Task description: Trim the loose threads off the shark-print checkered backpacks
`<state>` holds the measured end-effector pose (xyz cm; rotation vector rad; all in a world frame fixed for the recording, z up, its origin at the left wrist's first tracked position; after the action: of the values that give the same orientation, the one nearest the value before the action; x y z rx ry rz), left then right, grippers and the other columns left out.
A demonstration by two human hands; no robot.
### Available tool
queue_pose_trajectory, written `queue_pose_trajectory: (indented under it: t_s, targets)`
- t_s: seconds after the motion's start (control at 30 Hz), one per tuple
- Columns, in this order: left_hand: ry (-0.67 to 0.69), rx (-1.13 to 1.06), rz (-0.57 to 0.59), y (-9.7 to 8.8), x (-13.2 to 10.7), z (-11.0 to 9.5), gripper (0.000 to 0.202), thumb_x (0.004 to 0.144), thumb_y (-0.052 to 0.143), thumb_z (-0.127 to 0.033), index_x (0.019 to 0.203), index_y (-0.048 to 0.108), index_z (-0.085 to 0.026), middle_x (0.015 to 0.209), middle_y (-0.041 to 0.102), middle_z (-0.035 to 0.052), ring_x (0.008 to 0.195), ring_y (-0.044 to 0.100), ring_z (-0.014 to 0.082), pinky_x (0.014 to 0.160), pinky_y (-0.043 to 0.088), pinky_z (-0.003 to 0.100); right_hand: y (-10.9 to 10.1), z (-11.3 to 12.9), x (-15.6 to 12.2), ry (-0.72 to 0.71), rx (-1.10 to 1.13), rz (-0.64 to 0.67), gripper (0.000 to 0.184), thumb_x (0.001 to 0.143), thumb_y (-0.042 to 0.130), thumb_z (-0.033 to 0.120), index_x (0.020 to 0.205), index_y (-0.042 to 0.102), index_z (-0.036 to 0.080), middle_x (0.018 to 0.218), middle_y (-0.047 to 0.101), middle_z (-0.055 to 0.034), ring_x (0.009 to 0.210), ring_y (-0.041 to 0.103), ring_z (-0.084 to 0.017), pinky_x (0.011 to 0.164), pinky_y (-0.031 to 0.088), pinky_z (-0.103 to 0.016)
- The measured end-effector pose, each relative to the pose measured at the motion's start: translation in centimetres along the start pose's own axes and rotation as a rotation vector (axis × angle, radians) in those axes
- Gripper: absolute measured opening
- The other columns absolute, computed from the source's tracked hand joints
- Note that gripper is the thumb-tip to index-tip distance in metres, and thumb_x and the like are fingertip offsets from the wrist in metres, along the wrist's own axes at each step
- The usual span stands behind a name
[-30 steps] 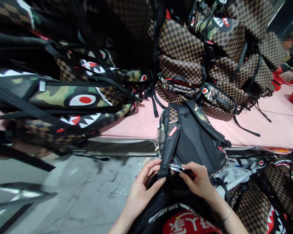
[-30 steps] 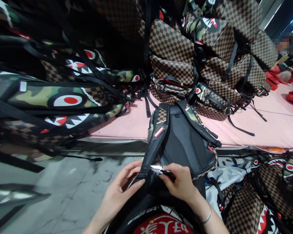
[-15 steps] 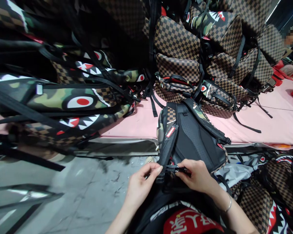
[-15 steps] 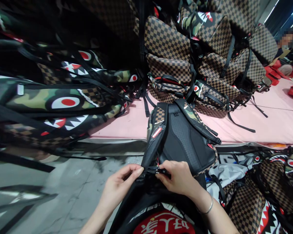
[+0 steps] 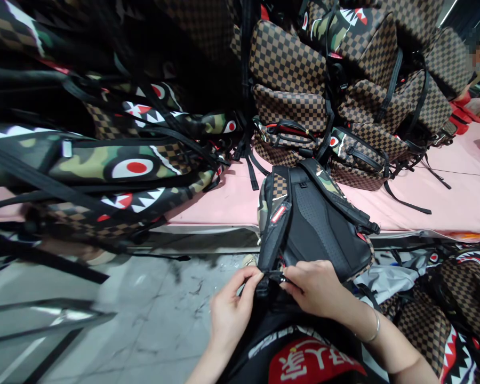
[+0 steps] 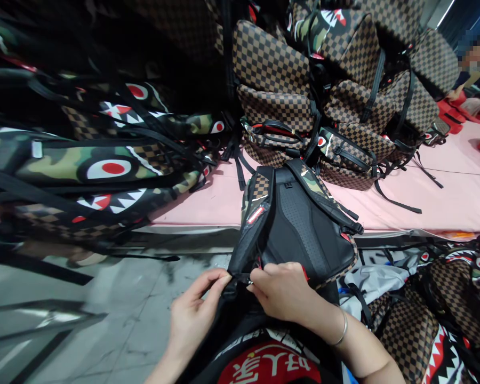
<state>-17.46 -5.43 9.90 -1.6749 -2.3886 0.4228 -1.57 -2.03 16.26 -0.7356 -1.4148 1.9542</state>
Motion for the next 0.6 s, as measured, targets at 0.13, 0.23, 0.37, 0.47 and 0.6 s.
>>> queue_pose_trajectory:
  t_s: [0.13, 0.23, 0.37, 0.47, 0.6]
  targets:
    - [-0.106, -0.174, -0.113, -0.2, -0.1, 0.1, 0.027, 0.077, 0.056, -0.047, 0.073, 0.057, -0.020, 0.070, 0.059, 0.0005, 0.069, 0.054, 0.0175, 0.067, 0.043, 0.025, 0.2, -0.5, -0.1, 0.023, 0.106, -0.028, 0.015, 0.091, 0.046, 0.032, 0.084, 0.055, 0.022, 0.076, 0.063, 0.0011, 0.069, 0.058, -0.013, 0.056, 0.027, -0.025]
    - [-0.234, -0.441, -0.107, -0.1, -0.1, 0.5, 0.031, 0.074, 0.060, -0.049, 0.084, 0.056, -0.020, 0.071, 0.062, 0.0004, 0.072, 0.058, 0.0176, 0.070, 0.045, 0.026, 0.2, -1.0, 0.0, 0.034, 0.221, -0.054, 0.012, 0.089, 0.049, 0.032, 0.086, 0.055, 0.022, 0.081, 0.065, 0.0011, 0.075, 0.059, -0.013, 0.060, 0.031, -0.023]
    - [-0.318, -0.566, -0.028, -0.1, -0.4, 0.8, 0.045, 0.068, 0.068, -0.046, 0.102, 0.055, -0.020, 0.077, 0.067, 0.0009, 0.074, 0.060, 0.0172, 0.071, 0.045, 0.026, -0.1, -1.1, 0.5, -0.002, 0.259, -0.046, 0.010, 0.087, 0.051, 0.032, 0.090, 0.055, 0.022, 0.082, 0.065, 0.0011, 0.078, 0.060, -0.013, 0.062, 0.032, -0.023]
    - [-0.308, -0.539, -0.009, -0.2, -0.6, 0.8, 0.047, 0.067, 0.069, -0.045, 0.104, 0.055, -0.019, 0.085, 0.069, 0.0030, 0.079, 0.061, 0.0177, 0.075, 0.044, 0.026, -0.2, -1.1, 1.0, -0.045, 0.259, -0.036, 0.013, 0.088, 0.050, 0.034, 0.092, 0.055, 0.022, 0.084, 0.066, 0.0007, 0.079, 0.060, -0.013, 0.062, 0.031, -0.023]
    - [-0.304, -0.510, 0.031, 0.1, -0.8, 0.6, 0.047, 0.068, 0.069, -0.044, 0.105, 0.054, -0.019, 0.091, 0.068, 0.0045, 0.088, 0.061, 0.0199, 0.081, 0.043, 0.028, 0.0, -1.1, 1.5, -0.082, 0.250, -0.038, 0.016, 0.088, 0.049, 0.036, 0.093, 0.054, 0.021, 0.085, 0.066, 0.0008, 0.079, 0.060, -0.013, 0.061, 0.031, -0.023]
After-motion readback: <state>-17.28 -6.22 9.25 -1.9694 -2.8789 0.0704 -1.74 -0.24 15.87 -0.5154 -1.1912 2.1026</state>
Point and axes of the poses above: each hand's wrist, its own x-axis towards the middle knuckle, its own y-axis out of the palm, z = x × y, the point moved 5 cm from there along x, towards the middle knuckle
